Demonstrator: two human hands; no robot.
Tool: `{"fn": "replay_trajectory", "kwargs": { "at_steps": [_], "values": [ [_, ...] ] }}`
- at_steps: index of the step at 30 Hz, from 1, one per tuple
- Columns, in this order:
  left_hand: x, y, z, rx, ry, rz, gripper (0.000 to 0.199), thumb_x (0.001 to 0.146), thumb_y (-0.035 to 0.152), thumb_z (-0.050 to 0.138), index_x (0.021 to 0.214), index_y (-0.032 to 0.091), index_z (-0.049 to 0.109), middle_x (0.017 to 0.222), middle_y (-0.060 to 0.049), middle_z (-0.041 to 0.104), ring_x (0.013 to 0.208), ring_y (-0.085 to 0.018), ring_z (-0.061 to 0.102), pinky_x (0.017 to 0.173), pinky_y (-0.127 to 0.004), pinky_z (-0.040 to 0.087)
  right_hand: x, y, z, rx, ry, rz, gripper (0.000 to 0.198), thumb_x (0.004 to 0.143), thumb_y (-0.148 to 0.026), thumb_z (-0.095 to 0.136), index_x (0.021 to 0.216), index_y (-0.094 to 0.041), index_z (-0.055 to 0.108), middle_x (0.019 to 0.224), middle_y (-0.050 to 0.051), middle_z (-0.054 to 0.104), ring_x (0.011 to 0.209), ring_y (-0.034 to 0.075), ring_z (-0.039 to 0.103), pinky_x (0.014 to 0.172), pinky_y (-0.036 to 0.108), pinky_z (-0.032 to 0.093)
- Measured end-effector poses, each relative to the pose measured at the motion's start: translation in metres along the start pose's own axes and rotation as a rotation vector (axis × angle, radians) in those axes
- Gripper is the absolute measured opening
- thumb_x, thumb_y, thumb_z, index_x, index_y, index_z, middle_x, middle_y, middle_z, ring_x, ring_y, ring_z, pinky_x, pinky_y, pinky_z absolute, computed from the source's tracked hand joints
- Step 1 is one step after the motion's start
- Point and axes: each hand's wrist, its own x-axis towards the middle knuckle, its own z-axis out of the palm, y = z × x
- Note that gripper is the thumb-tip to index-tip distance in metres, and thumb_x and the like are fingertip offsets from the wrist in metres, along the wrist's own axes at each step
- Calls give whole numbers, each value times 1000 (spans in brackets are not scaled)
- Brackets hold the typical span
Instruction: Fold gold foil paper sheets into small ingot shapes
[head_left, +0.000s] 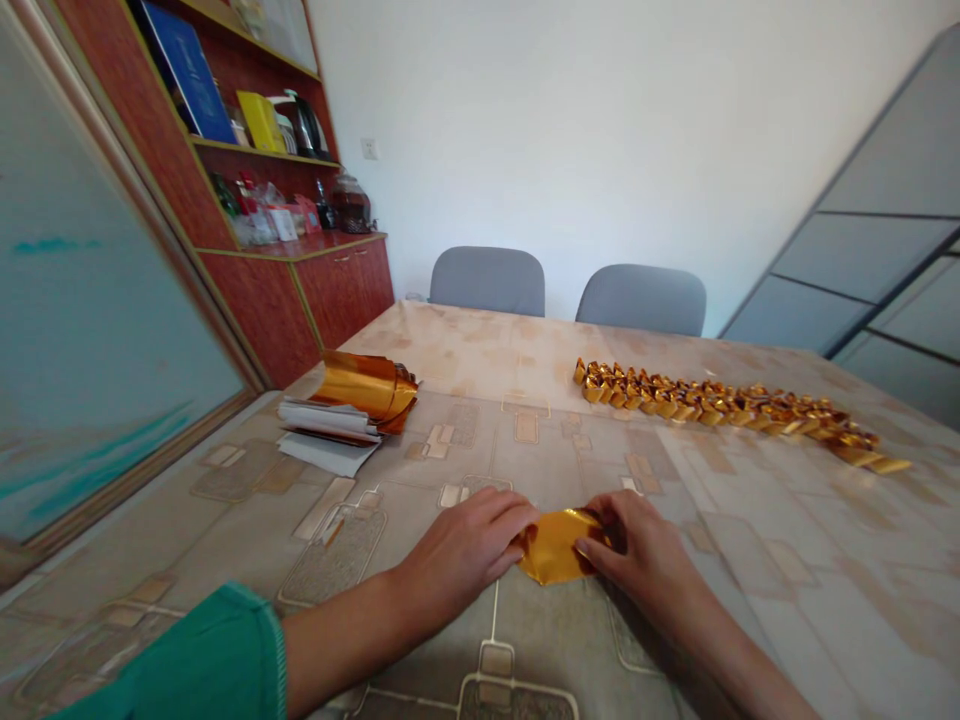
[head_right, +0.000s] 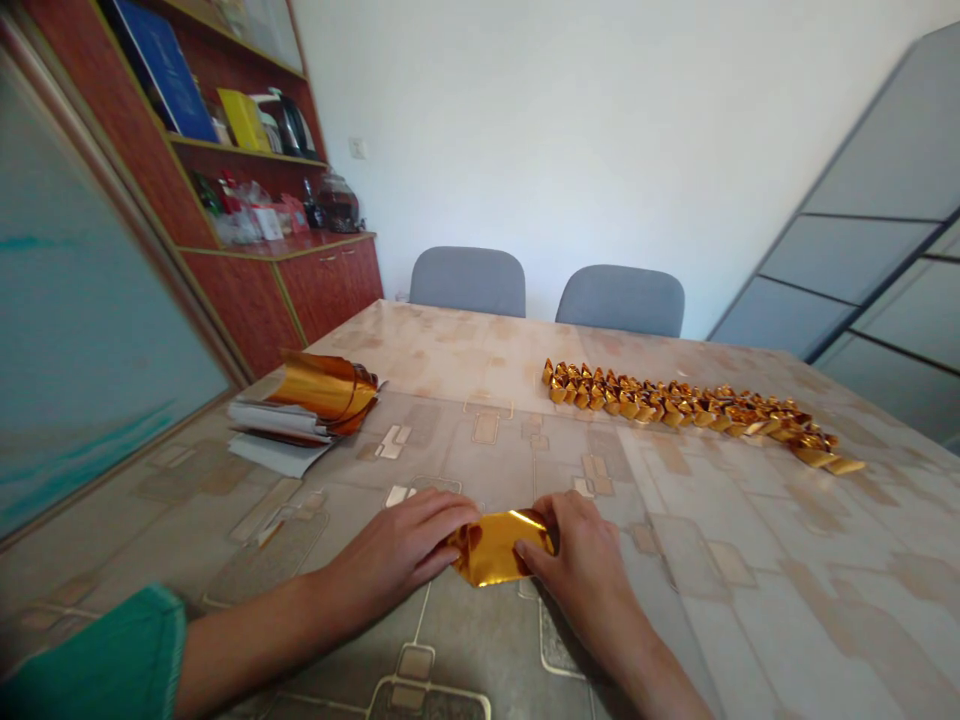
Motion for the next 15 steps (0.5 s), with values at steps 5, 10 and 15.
{"fn": "replay_trajectory", "kwargs": {
  "at_steps": [5, 10, 15],
  "values": [
    [-1, -1, 4, 15, 54, 35, 32, 91, 9, 54, 121, 19, 55, 120, -7, 65, 106, -20, 60, 91, -34, 51, -1, -11, -3, 175, -41, 49, 4, 75, -17, 58, 74, -21, 55, 69, 0, 61, 62, 18, 56, 57, 28, 41],
    [-2, -2, 4, 156, 35, 8, 13, 95, 14, 52, 90, 18, 64, 94, -2, 65, 85, -16, 60, 71, -25, 48, -3, -17, -5, 381, -107, 115, 14, 84, -25, 51, 97, -20, 54, 60, -5, 55, 52, 16, 52, 49, 25, 37],
    [-5, 6, 2, 274, 18, 73, 19, 97, 23, 52, 83, 18, 64, 82, -2, 62, 78, -17, 57, 68, -27, 45, -6, -28, 1, 544, -61, 174, 15, 82, -32, 52, 95, -24, 50, 57, -8, 46, 50, 16, 47, 47, 24, 34]
  ]
}}
